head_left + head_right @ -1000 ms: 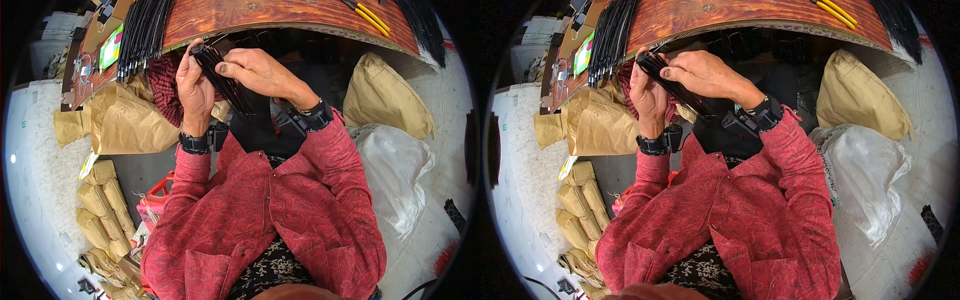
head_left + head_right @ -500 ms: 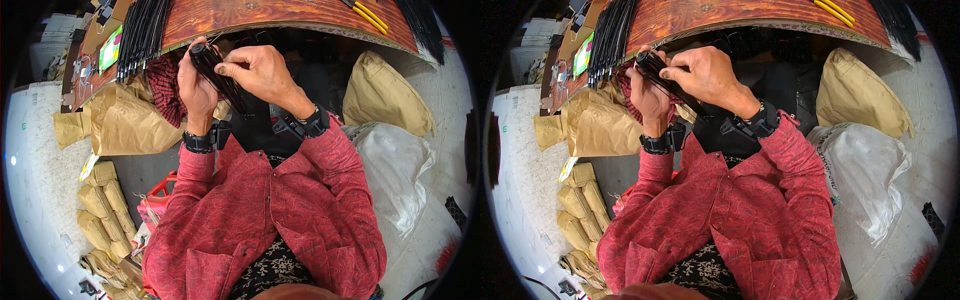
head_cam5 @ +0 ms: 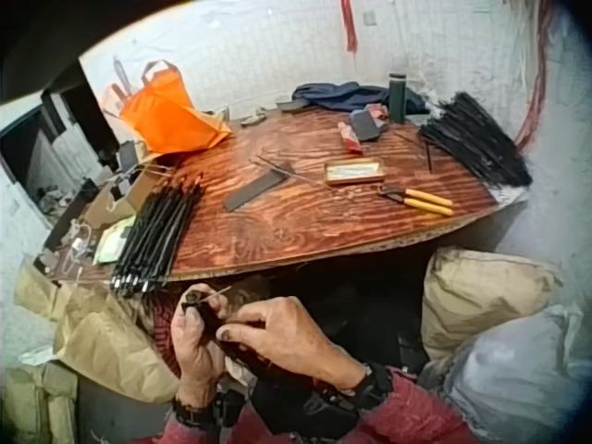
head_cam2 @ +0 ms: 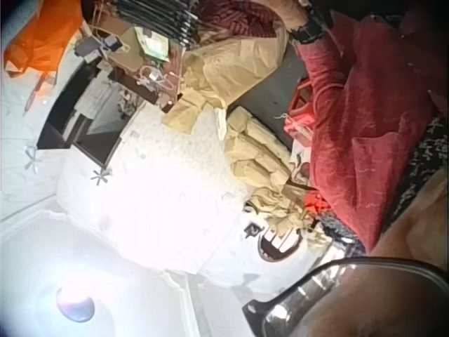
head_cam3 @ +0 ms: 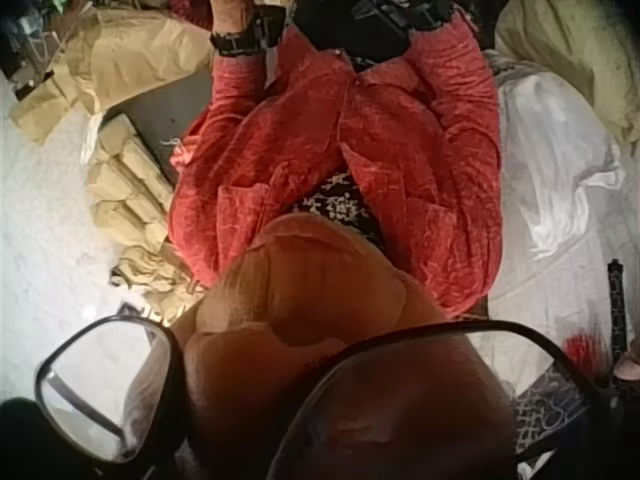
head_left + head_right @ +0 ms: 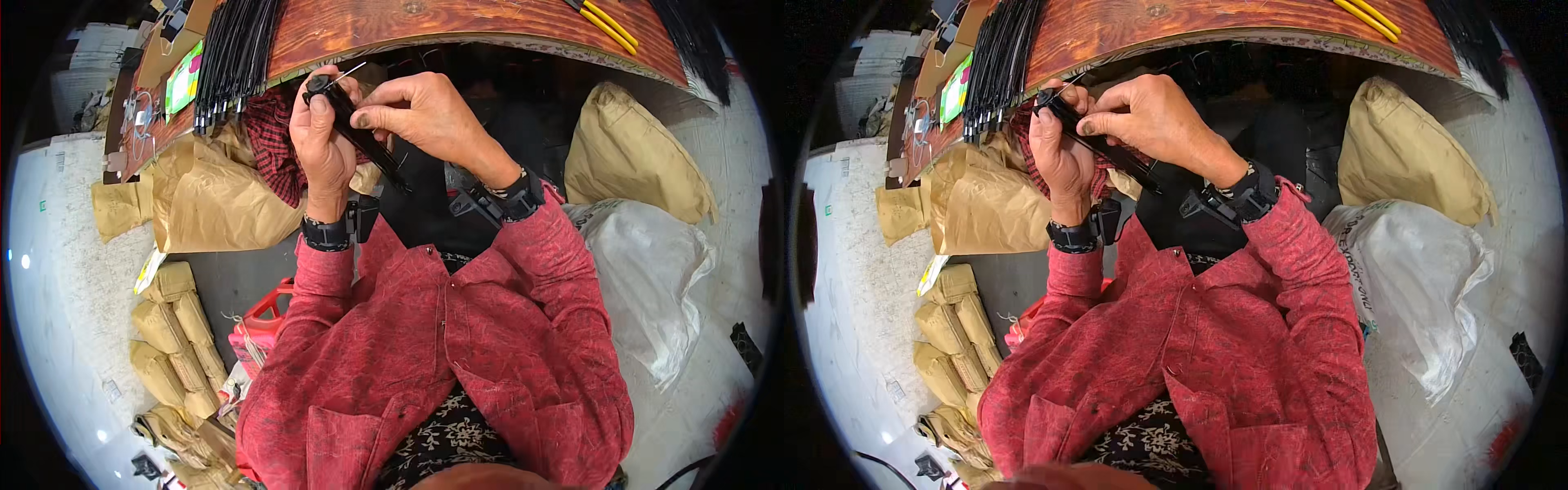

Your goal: Organizing and trimming black industrial rods and plastic components at a workbench.

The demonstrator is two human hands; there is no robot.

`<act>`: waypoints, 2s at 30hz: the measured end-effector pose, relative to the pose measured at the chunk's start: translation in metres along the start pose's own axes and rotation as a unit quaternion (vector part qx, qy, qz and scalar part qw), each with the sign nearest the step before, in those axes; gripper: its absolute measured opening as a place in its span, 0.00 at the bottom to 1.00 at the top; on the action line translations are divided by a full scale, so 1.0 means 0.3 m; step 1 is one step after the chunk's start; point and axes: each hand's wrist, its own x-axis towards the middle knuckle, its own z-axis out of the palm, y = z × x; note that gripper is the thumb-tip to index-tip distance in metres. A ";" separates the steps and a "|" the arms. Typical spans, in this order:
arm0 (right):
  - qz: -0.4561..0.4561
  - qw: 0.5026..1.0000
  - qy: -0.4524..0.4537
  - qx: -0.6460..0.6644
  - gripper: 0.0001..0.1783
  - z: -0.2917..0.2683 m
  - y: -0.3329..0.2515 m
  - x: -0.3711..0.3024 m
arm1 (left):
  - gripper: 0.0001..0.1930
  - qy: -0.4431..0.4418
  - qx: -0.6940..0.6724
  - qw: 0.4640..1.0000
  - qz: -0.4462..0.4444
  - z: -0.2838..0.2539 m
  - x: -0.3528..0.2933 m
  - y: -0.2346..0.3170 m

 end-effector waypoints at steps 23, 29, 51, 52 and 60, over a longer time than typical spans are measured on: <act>-0.106 0.982 0.093 -0.126 0.08 0.040 -0.011 -0.040 | 0.29 -0.044 -0.038 0.998 0.023 0.058 -0.002 0.009; -0.117 0.987 0.089 -0.067 0.08 0.049 -0.005 -0.038 | 0.27 -0.040 0.118 0.992 0.015 0.023 -0.014 0.022; -0.119 0.984 0.110 -0.073 0.10 0.047 0.006 -0.036 | 0.25 -0.125 0.075 0.989 0.006 -0.006 0.010 0.007; -0.119 0.984 0.111 -0.073 0.10 0.049 0.009 -0.035 | 0.24 -0.122 0.066 0.990 0.003 -0.003 0.010 0.006; -0.105 0.985 0.109 -0.079 0.08 0.061 0.010 -0.047 | 0.21 -0.110 0.009 0.994 0.007 0.034 -0.004 0.000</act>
